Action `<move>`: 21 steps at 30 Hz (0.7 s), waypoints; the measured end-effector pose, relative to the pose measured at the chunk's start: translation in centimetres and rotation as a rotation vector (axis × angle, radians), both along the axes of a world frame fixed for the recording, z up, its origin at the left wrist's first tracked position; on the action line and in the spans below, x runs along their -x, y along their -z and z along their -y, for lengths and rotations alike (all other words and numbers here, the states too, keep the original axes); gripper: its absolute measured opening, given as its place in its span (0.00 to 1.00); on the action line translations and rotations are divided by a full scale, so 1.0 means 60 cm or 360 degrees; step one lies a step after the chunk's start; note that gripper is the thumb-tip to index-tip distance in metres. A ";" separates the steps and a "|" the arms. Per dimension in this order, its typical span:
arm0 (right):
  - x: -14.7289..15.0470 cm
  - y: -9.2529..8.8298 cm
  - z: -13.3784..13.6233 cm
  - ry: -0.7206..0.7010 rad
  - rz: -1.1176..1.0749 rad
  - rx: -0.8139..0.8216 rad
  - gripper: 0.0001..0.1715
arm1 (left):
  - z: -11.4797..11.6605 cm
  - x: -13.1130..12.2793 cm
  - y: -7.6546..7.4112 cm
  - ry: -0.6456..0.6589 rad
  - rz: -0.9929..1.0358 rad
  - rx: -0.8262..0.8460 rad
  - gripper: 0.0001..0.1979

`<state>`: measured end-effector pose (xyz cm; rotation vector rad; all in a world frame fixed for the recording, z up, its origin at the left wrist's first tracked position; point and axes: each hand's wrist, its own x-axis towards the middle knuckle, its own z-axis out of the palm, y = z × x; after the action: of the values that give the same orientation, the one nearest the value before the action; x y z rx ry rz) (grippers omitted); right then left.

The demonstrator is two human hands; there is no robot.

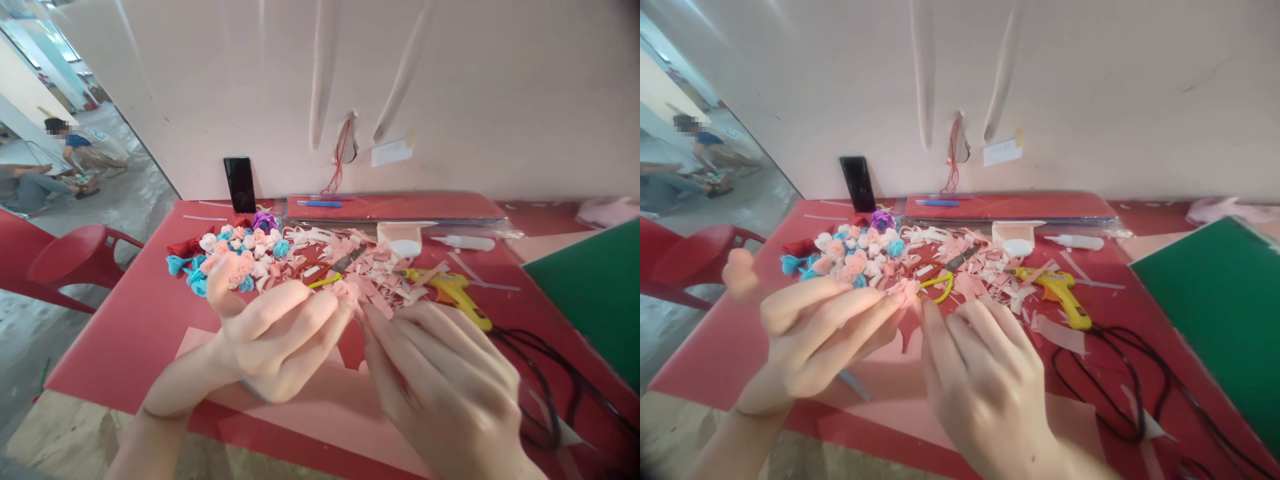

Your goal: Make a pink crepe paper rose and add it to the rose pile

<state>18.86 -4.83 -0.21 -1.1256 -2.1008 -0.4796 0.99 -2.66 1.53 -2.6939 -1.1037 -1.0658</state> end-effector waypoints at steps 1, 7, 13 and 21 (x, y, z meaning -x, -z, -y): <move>0.000 0.000 0.001 0.0012 0.0027 -0.0014 0.10 | -0.002 -0.001 0.005 0.0000 0.0013 -0.0048 0.12; -0.003 -0.001 0.011 0.0065 0.0149 -0.0027 0.12 | -0.023 -0.009 0.035 -0.0064 -0.0119 -0.1027 0.06; -0.003 0.003 0.011 0.0082 0.0199 0.0019 0.13 | -0.024 -0.024 0.019 -0.0005 -0.0100 -0.0963 0.08; 0.004 0.012 0.008 0.0057 0.0114 0.0115 0.17 | -0.028 -0.030 0.018 0.0024 -0.0138 -0.0871 0.07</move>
<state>18.59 -5.34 -0.95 -1.2056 -2.1783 -0.4707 2.81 -0.98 0.42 -2.2867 -0.6535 -1.0517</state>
